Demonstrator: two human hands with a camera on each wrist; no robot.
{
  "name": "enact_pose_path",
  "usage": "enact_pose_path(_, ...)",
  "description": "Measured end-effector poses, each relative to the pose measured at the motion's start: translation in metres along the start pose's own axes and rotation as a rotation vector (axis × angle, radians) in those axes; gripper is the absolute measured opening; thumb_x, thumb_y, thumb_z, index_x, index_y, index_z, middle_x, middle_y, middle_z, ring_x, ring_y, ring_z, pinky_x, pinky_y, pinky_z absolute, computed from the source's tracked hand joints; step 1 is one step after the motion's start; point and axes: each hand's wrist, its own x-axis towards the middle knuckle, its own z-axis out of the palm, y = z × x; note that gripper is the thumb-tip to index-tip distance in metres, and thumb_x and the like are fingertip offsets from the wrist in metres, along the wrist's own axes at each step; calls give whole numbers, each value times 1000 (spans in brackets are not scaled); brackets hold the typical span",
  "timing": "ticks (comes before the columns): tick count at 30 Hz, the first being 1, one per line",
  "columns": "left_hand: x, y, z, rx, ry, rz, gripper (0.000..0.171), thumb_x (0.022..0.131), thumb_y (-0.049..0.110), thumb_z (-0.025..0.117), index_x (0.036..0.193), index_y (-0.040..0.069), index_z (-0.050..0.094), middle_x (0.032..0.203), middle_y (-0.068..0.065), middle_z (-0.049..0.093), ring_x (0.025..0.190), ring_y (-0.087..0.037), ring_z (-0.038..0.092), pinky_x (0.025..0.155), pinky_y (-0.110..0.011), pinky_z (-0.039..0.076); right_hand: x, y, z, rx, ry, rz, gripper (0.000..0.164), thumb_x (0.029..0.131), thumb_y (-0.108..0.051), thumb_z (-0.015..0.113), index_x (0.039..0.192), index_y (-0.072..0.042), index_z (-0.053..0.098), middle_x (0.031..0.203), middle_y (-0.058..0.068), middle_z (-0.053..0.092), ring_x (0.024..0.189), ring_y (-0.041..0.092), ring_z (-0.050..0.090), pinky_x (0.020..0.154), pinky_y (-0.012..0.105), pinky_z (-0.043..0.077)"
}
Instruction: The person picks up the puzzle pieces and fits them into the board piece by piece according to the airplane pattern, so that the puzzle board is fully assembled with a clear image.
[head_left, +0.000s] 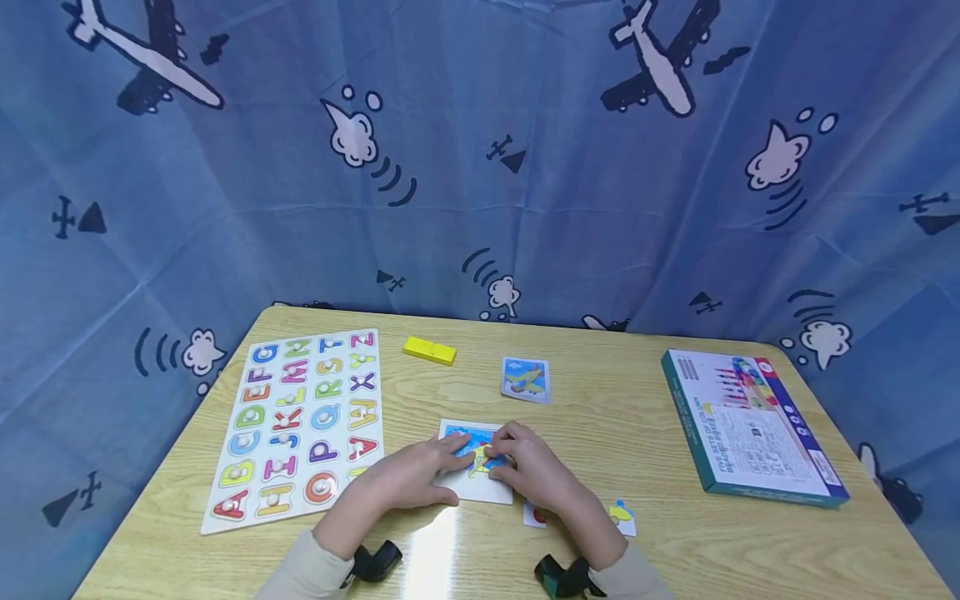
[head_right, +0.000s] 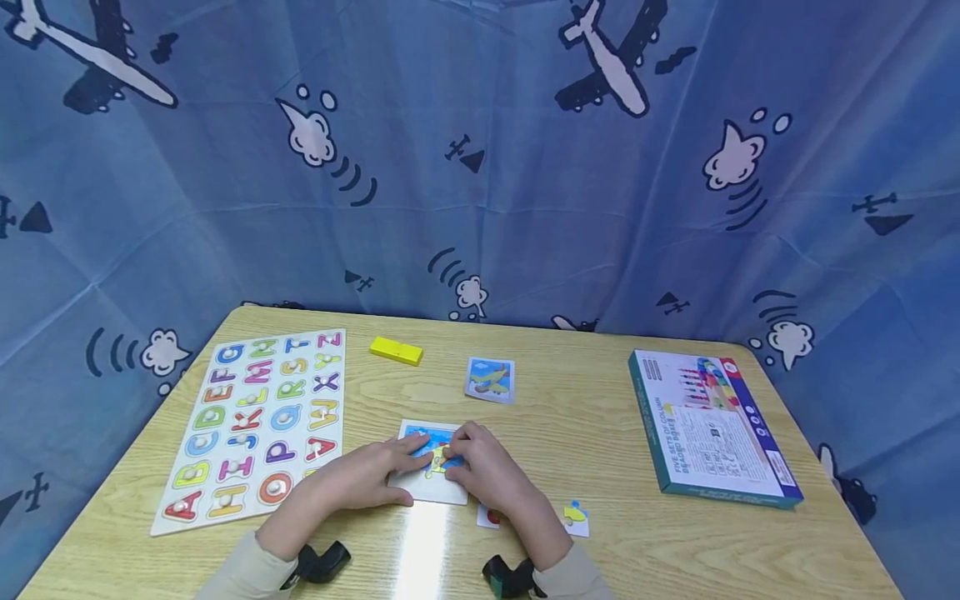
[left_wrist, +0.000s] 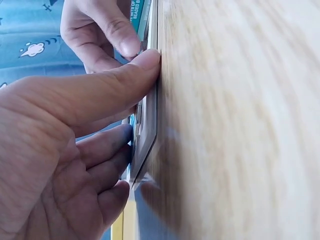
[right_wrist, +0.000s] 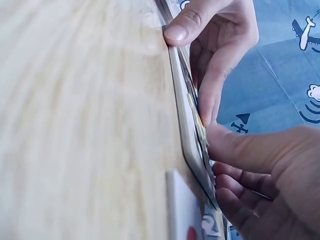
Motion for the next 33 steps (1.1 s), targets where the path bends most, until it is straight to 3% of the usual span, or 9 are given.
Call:
enact_pose_path(5,0,0,0,-10,-5,-10,59,85,37,69,138,18,50,153,-4,34,138,-31,36,110,-44,37,-1,-2,-1,-43,-25,2,36,86,-13,69,120,-4,66,112,3,55,95,13,50,79,30,49)
enact_pose_path(15,1,0,1,-38,-2,-39,64,84,38,70,141,19,47,152,-1,35,138,-29,36,111,-44,36,0,-4,0,-52,-44,11,36,86,-11,68,121,-3,65,113,4,54,93,13,47,76,26,47)
enact_pose_path(25,-1,5,-1,-6,-17,-59,64,86,37,68,142,18,45,153,-2,33,136,-38,36,109,-45,38,2,-4,-1,-25,-47,25,36,86,-10,69,120,-2,65,113,4,54,90,12,45,74,24,45)
enact_pose_path(33,-2,5,0,-23,-9,-68,65,86,37,68,143,18,44,154,-1,31,137,-35,36,111,-44,35,2,-2,-3,35,-70,27,37,86,-9,68,122,-1,64,114,5,53,82,11,46,69,19,42)
